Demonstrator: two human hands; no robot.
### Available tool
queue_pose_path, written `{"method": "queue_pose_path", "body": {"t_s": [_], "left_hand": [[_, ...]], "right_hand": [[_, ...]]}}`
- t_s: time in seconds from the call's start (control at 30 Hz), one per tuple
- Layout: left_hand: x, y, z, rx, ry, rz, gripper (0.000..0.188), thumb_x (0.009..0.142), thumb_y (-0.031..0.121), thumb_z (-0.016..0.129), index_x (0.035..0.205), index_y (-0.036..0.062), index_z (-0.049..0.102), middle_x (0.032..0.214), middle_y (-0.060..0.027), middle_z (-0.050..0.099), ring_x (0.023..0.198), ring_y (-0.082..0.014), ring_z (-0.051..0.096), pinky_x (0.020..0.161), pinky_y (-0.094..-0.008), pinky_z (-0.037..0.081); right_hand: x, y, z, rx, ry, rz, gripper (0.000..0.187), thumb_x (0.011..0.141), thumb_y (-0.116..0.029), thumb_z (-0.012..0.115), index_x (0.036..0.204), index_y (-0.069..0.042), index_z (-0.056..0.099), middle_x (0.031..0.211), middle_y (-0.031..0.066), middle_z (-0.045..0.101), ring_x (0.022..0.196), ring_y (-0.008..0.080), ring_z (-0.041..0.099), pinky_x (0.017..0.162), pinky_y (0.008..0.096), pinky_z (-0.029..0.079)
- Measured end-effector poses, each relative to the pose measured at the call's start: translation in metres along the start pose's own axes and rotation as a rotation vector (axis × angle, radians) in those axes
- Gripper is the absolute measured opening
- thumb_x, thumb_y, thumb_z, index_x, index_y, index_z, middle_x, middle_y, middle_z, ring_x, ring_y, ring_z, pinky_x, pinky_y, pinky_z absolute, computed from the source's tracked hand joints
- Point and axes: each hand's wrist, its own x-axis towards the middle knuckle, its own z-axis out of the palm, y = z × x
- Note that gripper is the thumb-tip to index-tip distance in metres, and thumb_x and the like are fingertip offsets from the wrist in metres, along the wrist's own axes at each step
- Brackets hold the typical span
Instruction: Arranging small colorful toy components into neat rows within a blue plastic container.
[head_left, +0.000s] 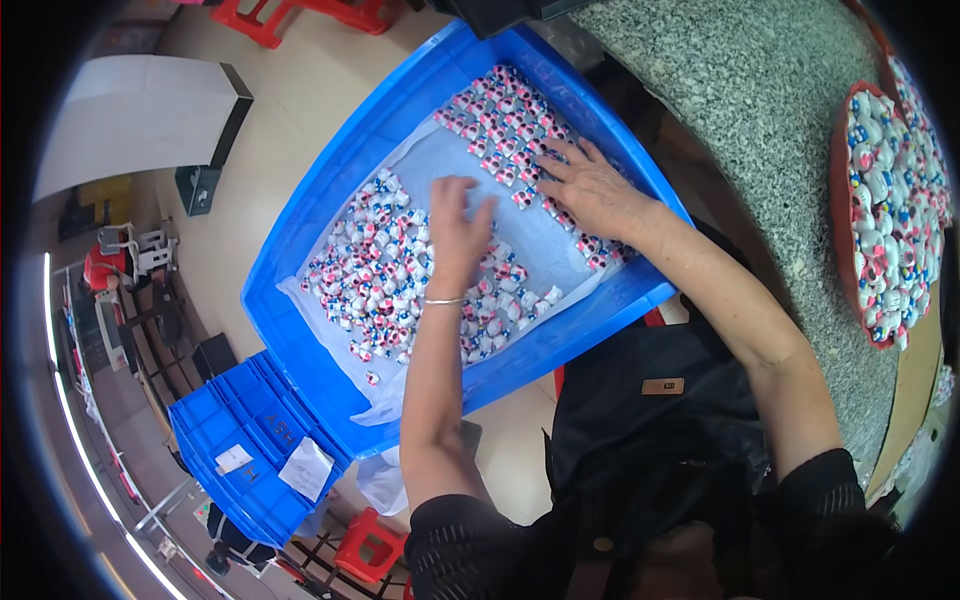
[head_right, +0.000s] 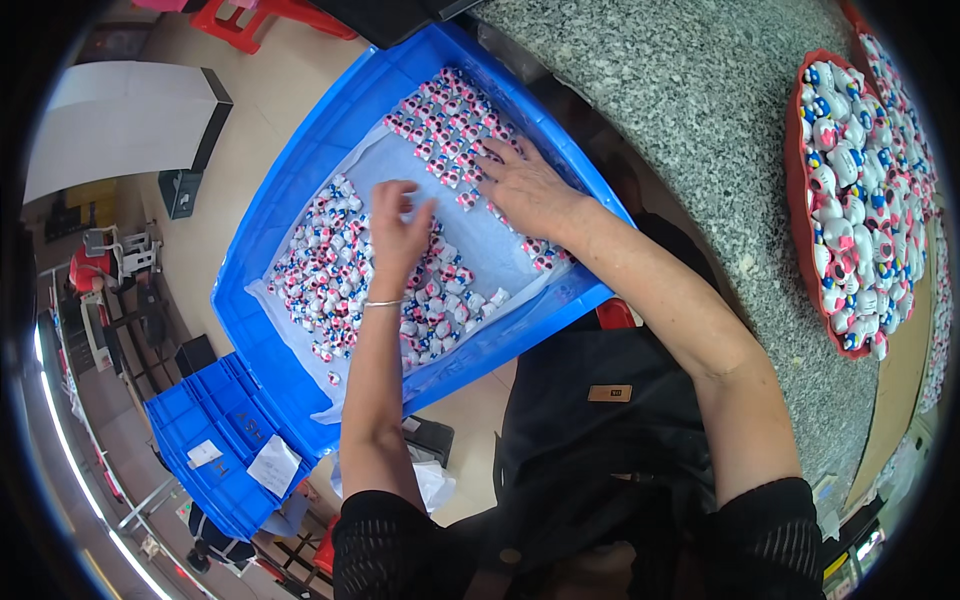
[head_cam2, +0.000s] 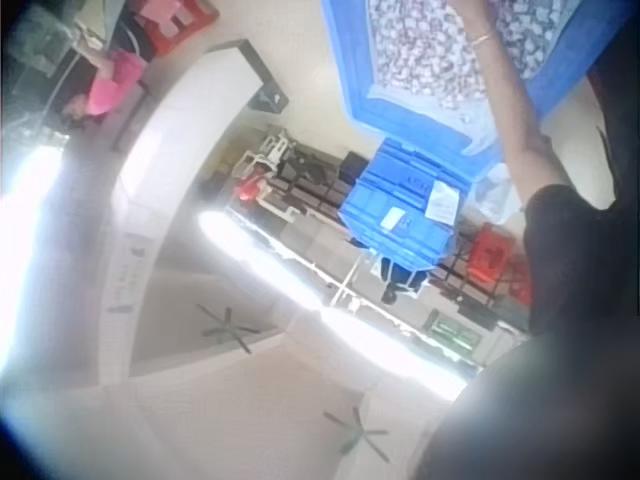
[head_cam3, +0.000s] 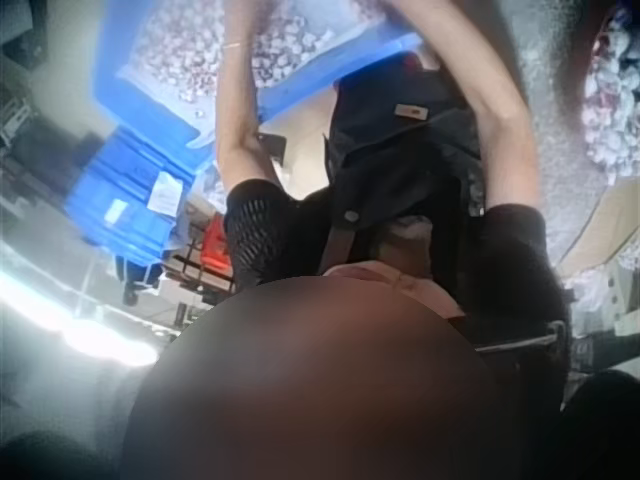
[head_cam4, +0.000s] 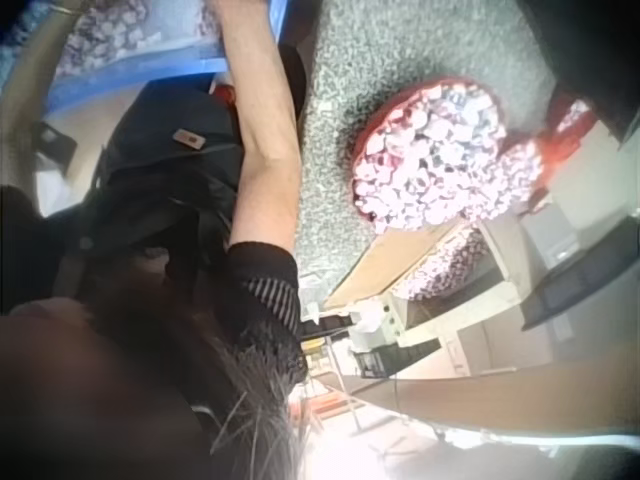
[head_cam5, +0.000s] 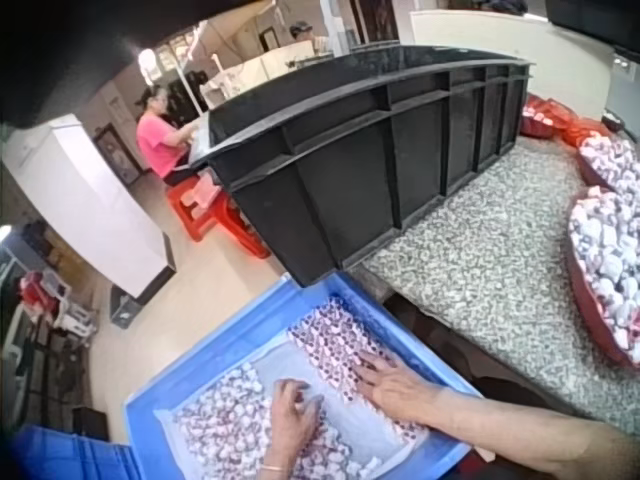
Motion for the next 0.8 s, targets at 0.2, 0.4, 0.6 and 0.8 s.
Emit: {"method": "queue_pose_path", "body": {"t_s": [0.2,0.4,0.6,0.8], "left_hand": [[-0.014,-0.009,-0.028,0.291,-0.145,0.085,0.019,0.074,0.008,0.072,0.093,0.0073,0.068,0.09,-0.0103,0.063,0.088,-0.0313,0.057,0.081,-0.0397,0.047],[0.005,-0.009,-0.005,0.503,-0.393,0.104,0.021,0.07,0.007,0.066,0.091,0.0037,0.064,0.088,-0.015,0.062,0.085,-0.0352,0.057,0.076,-0.0445,0.048],[0.0,-0.011,-0.003,0.394,-0.292,0.054,0.023,0.07,0.006,0.064,0.088,0.002,0.05,0.083,-0.0175,0.058,0.083,-0.038,0.056,0.075,-0.0475,0.047],[0.004,-0.007,0.001,0.352,-0.27,0.05,0.023,0.073,0.007,0.065,0.093,0.0029,0.055,0.084,-0.0163,0.058,0.085,-0.0365,0.059,0.074,-0.0462,0.047]], "right_hand": [[0.005,-0.005,-0.007,-0.013,-0.03,0.008,0.031,0.085,-0.007,0.059,0.115,-0.007,0.067,0.144,0.0126,0.047,0.142,0.0317,0.028,0.117,0.0522,0.023],[-0.003,-0.005,-0.006,0.01,-0.001,-0.001,0.033,0.083,-0.009,0.063,0.116,-0.006,0.066,0.141,0.0128,0.049,0.141,0.0313,0.032,0.116,0.0519,0.025],[-0.011,0.003,0.008,0.024,0.053,0.024,0.034,0.084,-0.011,0.064,0.118,-0.007,0.065,0.139,0.0118,0.052,0.139,0.0311,0.034,0.115,0.0511,0.027],[-0.01,0.004,0.013,0.075,0.118,-0.028,0.027,0.082,-0.007,0.06,0.107,-0.003,0.069,0.135,0.0147,0.054,0.137,0.0321,0.036,0.113,0.0542,0.028]]}}
